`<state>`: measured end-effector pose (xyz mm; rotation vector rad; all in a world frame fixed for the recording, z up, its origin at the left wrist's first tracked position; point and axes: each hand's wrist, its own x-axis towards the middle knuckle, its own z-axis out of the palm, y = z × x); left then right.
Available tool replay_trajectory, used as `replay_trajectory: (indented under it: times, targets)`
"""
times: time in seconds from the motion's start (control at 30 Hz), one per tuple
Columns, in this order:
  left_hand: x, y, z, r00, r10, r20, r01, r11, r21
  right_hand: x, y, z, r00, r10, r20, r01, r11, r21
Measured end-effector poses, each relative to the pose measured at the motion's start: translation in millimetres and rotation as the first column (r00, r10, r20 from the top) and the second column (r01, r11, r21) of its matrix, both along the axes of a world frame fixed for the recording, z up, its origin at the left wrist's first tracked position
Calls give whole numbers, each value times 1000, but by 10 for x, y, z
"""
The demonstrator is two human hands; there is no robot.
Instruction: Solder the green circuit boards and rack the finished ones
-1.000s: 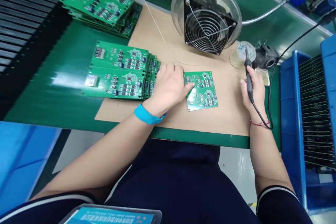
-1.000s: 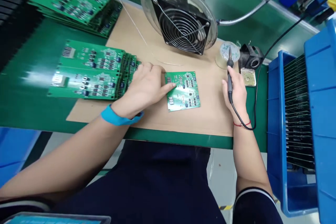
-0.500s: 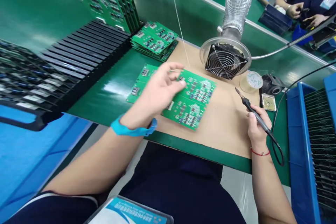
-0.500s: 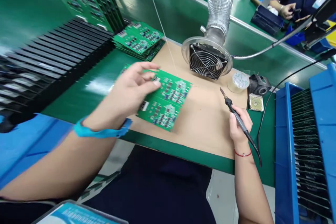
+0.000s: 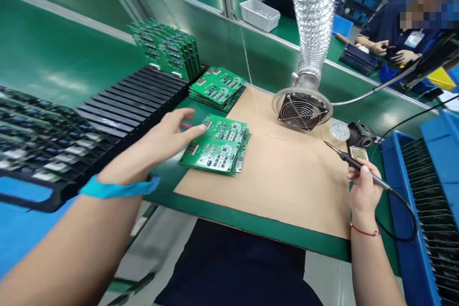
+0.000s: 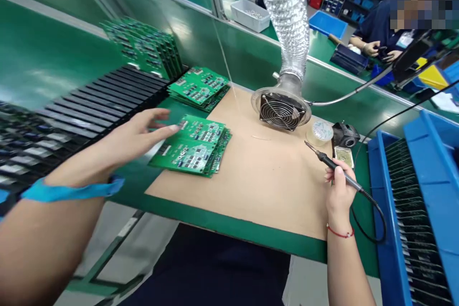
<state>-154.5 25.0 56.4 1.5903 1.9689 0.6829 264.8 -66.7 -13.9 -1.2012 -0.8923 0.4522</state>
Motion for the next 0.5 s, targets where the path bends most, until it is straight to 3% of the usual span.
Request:
replay_trajectory:
  times: [0.07,0.13,0.2,0.33,0.5]
  targets:
    - [-38,-46,21,994,37,100,-29,996,-88,48,29,84,989,-99,-109,97,995,-18]
    - [-57,-87,43,961,173,218,-119,964,-237,114,40,146,967,-180,-182,175,984,-44]
    - [-89,-120,52,929,246,276,-163,942,-293,171,26,186,944,-242,-226,234,970,-61]
    - [-250,-110,66,940,198,279,-156,974,-165,188,-20,207,937,-245,-251,233,969,-75]
    - [-332,210,155,998,6,57,-16,982,187,19,12,168,975,-111,-195,98,992,-75]
